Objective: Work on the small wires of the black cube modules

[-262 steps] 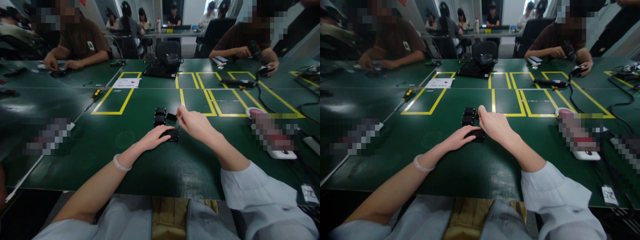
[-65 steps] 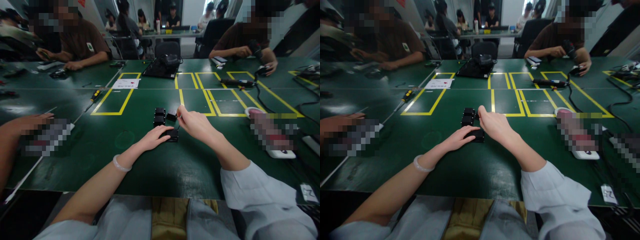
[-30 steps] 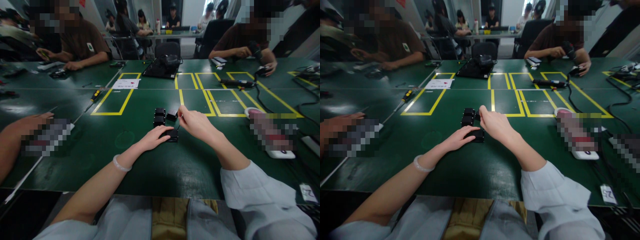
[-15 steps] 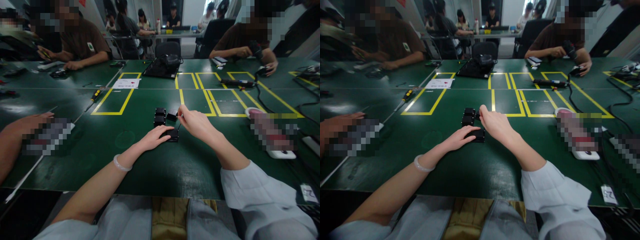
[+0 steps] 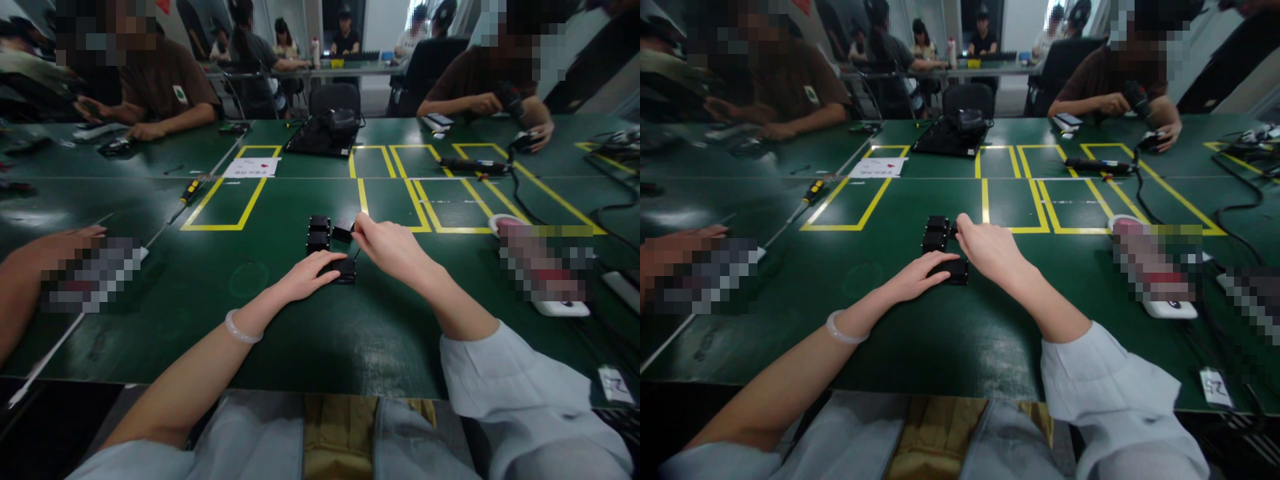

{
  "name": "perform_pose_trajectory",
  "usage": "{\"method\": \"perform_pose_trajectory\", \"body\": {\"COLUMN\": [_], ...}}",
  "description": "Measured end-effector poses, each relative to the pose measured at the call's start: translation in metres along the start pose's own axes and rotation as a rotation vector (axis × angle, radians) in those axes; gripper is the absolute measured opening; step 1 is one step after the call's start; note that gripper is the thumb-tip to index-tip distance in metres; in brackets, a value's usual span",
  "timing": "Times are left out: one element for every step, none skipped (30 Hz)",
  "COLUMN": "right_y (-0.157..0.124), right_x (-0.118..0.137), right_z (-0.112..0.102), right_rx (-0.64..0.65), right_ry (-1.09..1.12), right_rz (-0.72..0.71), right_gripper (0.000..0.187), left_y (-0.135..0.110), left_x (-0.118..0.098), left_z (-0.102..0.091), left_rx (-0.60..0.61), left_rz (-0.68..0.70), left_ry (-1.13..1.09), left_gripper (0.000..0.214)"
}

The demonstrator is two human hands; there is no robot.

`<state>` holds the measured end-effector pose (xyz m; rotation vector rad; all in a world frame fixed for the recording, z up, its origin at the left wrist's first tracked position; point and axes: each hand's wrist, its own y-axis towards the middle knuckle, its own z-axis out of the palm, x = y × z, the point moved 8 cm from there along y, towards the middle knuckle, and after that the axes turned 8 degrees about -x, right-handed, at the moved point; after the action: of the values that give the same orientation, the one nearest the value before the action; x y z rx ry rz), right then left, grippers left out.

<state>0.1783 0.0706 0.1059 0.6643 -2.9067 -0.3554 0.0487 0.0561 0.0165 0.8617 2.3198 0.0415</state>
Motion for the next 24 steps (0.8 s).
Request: {"method": "perform_pose_trajectory", "body": {"right_y": [0.0,-0.0001,-0.0003,-0.0005,-0.0008,-0.0011,-0.0014,-0.0016,-0.0018,-0.0018,-0.0018,-0.0016,-0.0014,-0.0011,-0.0007,-0.0004,-0.0001,0.0001,0.0003,0.0003,0.0003,0.0002,0.0,-0.0002], "right_x": [-0.0001,-0.0001,-0.0001,-0.0001,0.0,0.0002,0.0004,0.0008,0.0013,0.0018,0.0025,0.003,0.0033,0.0033,0.0031,0.0028,0.0025,0.0023,0.0021,0.0018,0.0014,0.001,0.0006,0.0007], "right_z": [0.0002,-0.0002,-0.001,-0.0019,-0.0026,-0.0032,-0.0036,-0.004,-0.0044,-0.0047,-0.0049,-0.005,-0.0048,-0.0045,-0.004,-0.0036,-0.0031,-0.0026,-0.0021,-0.0016,-0.001,-0.0004,-0.0002,-0.0001], "right_rx": [-0.001,-0.006,-0.013,-0.02,-0.024,-0.026,-0.027,-0.03,-0.033,-0.037,-0.04,-0.042,-0.041,-0.037,-0.031,-0.026,-0.022,-0.02,-0.019,-0.02,-0.02,-0.021,-0.024,-0.026], "right_ry": [0.01,0.022,0.033,0.042,0.049,0.054,0.058,0.061,0.061,0.059,0.056,0.051,0.043,0.035,0.028,0.022,0.021,0.023,0.028,0.034,0.042,0.05,0.056,0.061], "right_rz": [-0.003,-0.004,-0.004,0.0,0.002,0.005,0.007,0.007,0.005,0.001,-0.005,-0.01,-0.013,-0.012,-0.009,-0.005,-0.004,-0.004,-0.006,-0.007,-0.008,-0.01,-0.011,-0.014], "right_gripper": [0.031,0.031,0.031,0.03,0.029,0.029,0.028,0.028,0.028,0.027,0.027,0.028,0.028,0.029,0.028,0.028,0.028,0.028,0.028,0.027,0.027,0.027,0.027,0.027], "left_y": [-0.0001,-0.0001,-0.0001,0.0,0.0001,0.0001,0.0002,0.0003,0.0003,0.0003,0.0003,0.0004,0.0004,0.0003,0.0003,0.0002,0.0001,-0.0001,-0.0002,-0.0003,-0.0005,-0.0006,-0.0007,-0.0007], "left_x": [0.0,0.0,0.0,-0.0001,-0.0001,0.0,0.0003,0.0005,0.0007,0.0007,0.0004,0.0,-0.0004,-0.0006,-0.0006,-0.0005,-0.0004,-0.0004,-0.0004,-0.0004,-0.0005,-0.0003,-0.0001,0.0002], "left_z": [0.0,0.0,0.0,0.0,0.0,0.0002,0.0003,0.0003,0.0003,0.0002,0.0002,-0.0001,-0.0003,-0.0005,-0.0007,-0.0008,-0.0009,-0.001,-0.001,-0.0011,-0.001,-0.001,-0.001,-0.001], "left_rx": [0.002,0.002,0.003,0.003,0.002,0.004,0.004,0.004,0.005,0.006,0.008,0.009,0.011,0.012,0.012,0.013,0.012,0.011,0.009,0.007,0.007,0.007,0.007,0.008], "left_rz": [-0.003,-0.005,-0.007,-0.007,-0.007,-0.008,-0.01,-0.012,-0.015,-0.016,-0.016,-0.015,-0.015,-0.017,-0.021,-0.025,-0.028,-0.03,-0.03,-0.029,-0.027,-0.027,-0.028,-0.029], "left_ry": [0.001,0.0,-0.001,-0.004,-0.006,-0.008,-0.009,-0.009,-0.01,-0.01,-0.01,-0.011,-0.011,-0.009,-0.007,-0.005,-0.004,-0.005,-0.008,-0.011,-0.014,-0.016,-0.015,-0.014], "left_gripper": [0.042,0.042,0.042,0.042,0.042,0.042,0.042,0.042,0.042,0.042,0.043,0.043,0.043,0.043,0.043,0.043,0.044,0.044,0.044,0.043,0.043,0.043,0.042,0.042]}}
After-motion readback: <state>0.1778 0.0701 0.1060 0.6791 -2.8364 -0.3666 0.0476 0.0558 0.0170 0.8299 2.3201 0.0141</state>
